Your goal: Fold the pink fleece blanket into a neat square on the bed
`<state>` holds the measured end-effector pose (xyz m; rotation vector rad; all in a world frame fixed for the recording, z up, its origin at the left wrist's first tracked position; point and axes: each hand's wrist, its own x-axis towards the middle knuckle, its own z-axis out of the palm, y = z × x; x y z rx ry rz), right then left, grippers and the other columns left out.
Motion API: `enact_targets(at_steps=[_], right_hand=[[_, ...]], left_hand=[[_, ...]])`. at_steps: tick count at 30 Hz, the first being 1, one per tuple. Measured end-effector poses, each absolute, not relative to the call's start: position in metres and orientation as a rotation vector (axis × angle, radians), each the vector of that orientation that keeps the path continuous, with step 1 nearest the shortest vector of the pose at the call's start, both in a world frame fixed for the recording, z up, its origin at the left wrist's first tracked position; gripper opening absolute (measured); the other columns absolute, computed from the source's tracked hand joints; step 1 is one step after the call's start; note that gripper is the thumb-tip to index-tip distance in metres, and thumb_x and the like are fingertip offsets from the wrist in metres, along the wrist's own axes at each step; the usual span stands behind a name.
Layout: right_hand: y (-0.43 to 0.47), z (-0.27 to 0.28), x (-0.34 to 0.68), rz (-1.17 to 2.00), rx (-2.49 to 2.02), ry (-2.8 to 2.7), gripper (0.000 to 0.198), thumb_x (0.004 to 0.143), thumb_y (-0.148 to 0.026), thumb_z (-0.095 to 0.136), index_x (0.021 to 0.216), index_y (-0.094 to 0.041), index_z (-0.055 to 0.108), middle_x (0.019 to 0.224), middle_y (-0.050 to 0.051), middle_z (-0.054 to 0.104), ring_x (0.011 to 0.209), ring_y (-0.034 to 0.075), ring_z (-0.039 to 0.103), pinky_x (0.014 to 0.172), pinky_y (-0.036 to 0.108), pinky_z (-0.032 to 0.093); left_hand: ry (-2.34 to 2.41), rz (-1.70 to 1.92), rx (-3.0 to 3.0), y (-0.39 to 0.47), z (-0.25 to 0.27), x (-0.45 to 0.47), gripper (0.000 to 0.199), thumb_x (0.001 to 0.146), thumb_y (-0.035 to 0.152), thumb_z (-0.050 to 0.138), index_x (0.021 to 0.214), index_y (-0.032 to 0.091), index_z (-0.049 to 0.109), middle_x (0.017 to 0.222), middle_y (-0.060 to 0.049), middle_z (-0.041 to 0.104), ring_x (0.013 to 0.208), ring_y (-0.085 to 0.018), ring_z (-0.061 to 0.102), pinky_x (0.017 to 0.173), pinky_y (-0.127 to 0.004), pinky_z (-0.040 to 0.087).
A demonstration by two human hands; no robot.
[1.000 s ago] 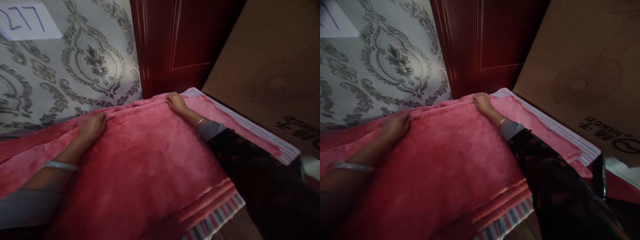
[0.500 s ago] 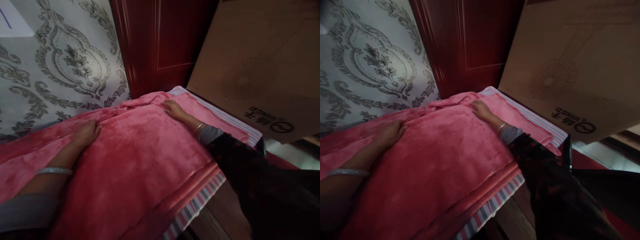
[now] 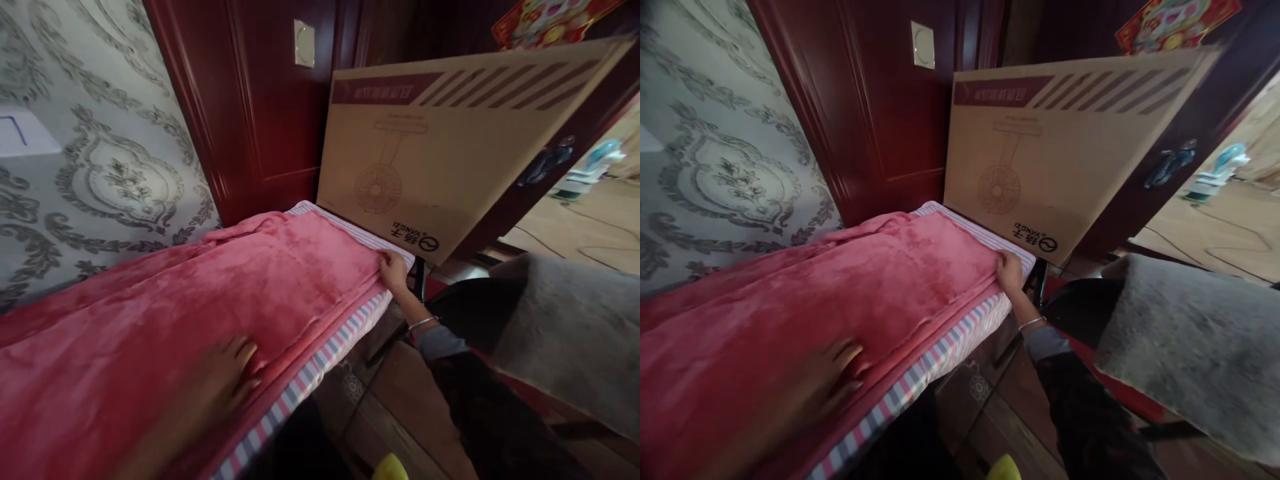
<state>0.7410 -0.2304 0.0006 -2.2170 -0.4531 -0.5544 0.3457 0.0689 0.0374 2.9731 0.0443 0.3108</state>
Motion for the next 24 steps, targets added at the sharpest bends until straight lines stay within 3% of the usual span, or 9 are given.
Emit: enact_targets(at_steps=[4,7,12,17,24], right_hand=[[-0.242,-0.001,0.746,-0.476,-2.300,-0.333,0.043,0.082,-0.024,0.046,0.115,-0.011,0.071,0.109,0.017,0.073,0.103,0.029,0.066,0.096,0.043,0.048],[-0.241,0.000,0.751,-0.407,-2.353,-0.289,0.044,0.084,-0.027,0.050,0.120,-0.010,0.070,0.107,0.018,0.073,0.102,0.029,0.066,0.095,0.042,0.048],[-0.235,0.005,0.752,-0.359,-2.398,-0.229,0.039,0.082,-0.025,0.058,0.115,-0.010,0.072,0.112,0.022,0.070,0.101,0.031,0.066,0.089,0.039,0.049],[-0.239,0.011,0.752,-0.375,-2.388,-0.120,0.029,0.086,-0.019,0.048,0.099,-0.013,0.073,0.099,0.016,0.072,0.092,0.026,0.065,0.079,0.033,0.048],[-0.249,0.012,0.753,-0.380,-2.375,0.044,0.032,0.087,-0.017,0.044,0.103,-0.010,0.071,0.093,0.016,0.071,0.087,0.026,0.064,0.075,0.033,0.047]], left_hand=[[0.096,0.268,3.008,0.058,0.035,0.334,0.036,0.093,0.027,0.044,0.122,0.026,0.066,0.120,-0.010,0.071,0.110,-0.030,0.067,0.094,-0.048,0.054],[0.234,0.194,3.073,0.049,0.043,0.333,0.045,0.089,0.010,0.039,0.124,0.021,0.065,0.120,-0.013,0.070,0.109,-0.028,0.067,0.094,-0.046,0.053],[0.358,0.133,3.148,0.034,0.056,0.332,0.046,0.086,0.005,0.038,0.123,0.013,0.065,0.117,-0.018,0.068,0.111,-0.031,0.065,0.093,-0.047,0.052],[0.371,0.176,3.167,0.030,0.061,0.325,0.037,0.089,0.006,0.037,0.100,0.017,0.070,0.103,-0.013,0.071,0.097,-0.027,0.067,0.089,-0.043,0.053],[0.265,0.167,3.171,0.033,0.039,0.314,0.039,0.086,0.002,0.039,0.101,0.019,0.071,0.107,-0.011,0.072,0.097,-0.024,0.068,0.087,-0.039,0.053]])
